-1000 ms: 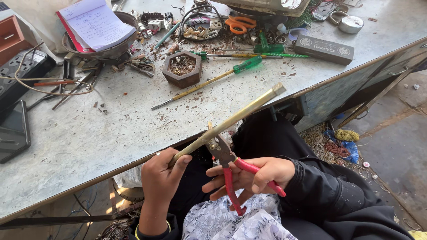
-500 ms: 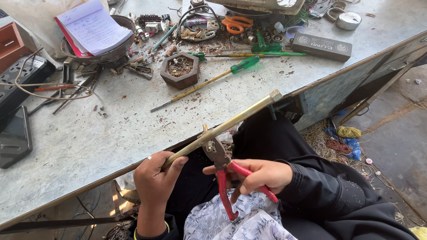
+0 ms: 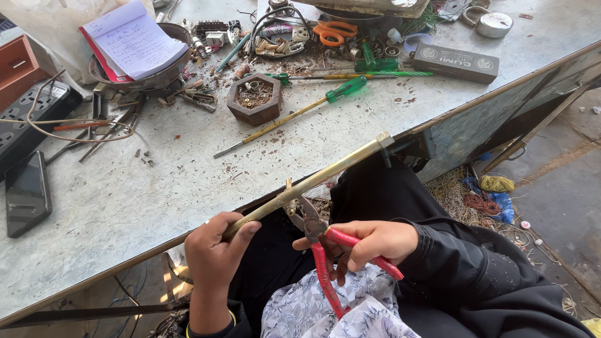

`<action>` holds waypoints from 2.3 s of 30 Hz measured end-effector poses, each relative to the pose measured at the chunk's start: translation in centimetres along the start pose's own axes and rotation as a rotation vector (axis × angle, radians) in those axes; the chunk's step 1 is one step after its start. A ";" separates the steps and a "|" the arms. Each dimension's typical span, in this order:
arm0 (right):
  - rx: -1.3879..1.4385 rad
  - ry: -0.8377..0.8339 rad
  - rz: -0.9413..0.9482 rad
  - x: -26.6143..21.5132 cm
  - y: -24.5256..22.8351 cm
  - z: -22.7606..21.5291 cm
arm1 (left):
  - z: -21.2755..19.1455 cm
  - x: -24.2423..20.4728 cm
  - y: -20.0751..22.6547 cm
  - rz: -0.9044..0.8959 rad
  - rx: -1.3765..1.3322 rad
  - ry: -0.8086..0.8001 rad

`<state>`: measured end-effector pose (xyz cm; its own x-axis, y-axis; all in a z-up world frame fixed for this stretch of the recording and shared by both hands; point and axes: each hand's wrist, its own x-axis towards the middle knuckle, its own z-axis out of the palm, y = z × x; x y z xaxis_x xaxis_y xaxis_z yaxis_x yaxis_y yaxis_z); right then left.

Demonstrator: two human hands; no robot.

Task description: The person uses pliers to bend and adjust a brass-colored metal rod, then places it on the workbench. They then pick up a metal box-like component, use pliers to remove a small part, and manipulate a red electrical connector.

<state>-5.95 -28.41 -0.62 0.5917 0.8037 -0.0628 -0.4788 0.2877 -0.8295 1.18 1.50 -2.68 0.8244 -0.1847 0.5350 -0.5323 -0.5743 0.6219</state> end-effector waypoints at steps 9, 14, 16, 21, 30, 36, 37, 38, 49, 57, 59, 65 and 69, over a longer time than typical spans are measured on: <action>-0.156 0.142 0.008 -1.5 -1.5 0.1 | 0.5 -0.3 -1.1 -0.188 -0.533 0.037; -0.173 0.116 0.121 -1.3 -0.9 -0.3 | 1.8 -0.5 -2.0 -0.155 -0.672 0.005; -0.124 0.140 0.177 -1.3 -0.6 -0.3 | 2.1 -0.4 -1.8 -0.174 -0.688 -0.031; -0.168 0.072 0.133 -1.4 -0.4 -0.3 | 2.2 -0.6 -1.3 -0.228 -0.807 -0.119; -0.225 0.099 0.222 -1.1 -0.8 -0.5 | 2.0 -0.4 -1.3 -0.255 -0.735 -0.205; -0.186 -0.023 0.165 -0.9 -0.5 -1.2 | 0.2 -0.1 -2.2 -0.180 -0.517 -0.244; -0.164 -0.075 0.116 -0.9 -0.4 -1.3 | -0.3 0.0 -2.3 -0.148 -0.470 -0.253; -0.193 -0.049 0.180 -0.8 -0.3 -1.4 | -0.8 0.1 -2.4 -0.114 -0.450 -0.263; -0.059 -0.073 0.197 0.9 -0.5 -0.9 | -3.0 0.4 -0.7 -0.063 -0.225 -0.331; 0.051 0.075 0.129 0.5 -1.0 0.7 | -2.2 0.4 0.8 0.011 -0.108 -0.200; 0.100 0.071 0.115 0.6 -0.9 0.9 | -2.0 0.2 0.9 0.044 -0.097 -0.163; 0.101 0.081 -0.057 1.3 0.4 0.6 | -0.8 0.0 0.5 0.100 -0.085 -0.129; 0.063 0.231 -0.134 1.3 1.2 0.0 | 2.6 -0.7 0.6 0.030 -0.355 -0.181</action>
<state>-5.73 -26.99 -1.65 0.7812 0.6183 -0.0859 -0.4216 0.4210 -0.8032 0.79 -0.82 -4.13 0.8110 -0.3529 0.4666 -0.5642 -0.2607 0.7834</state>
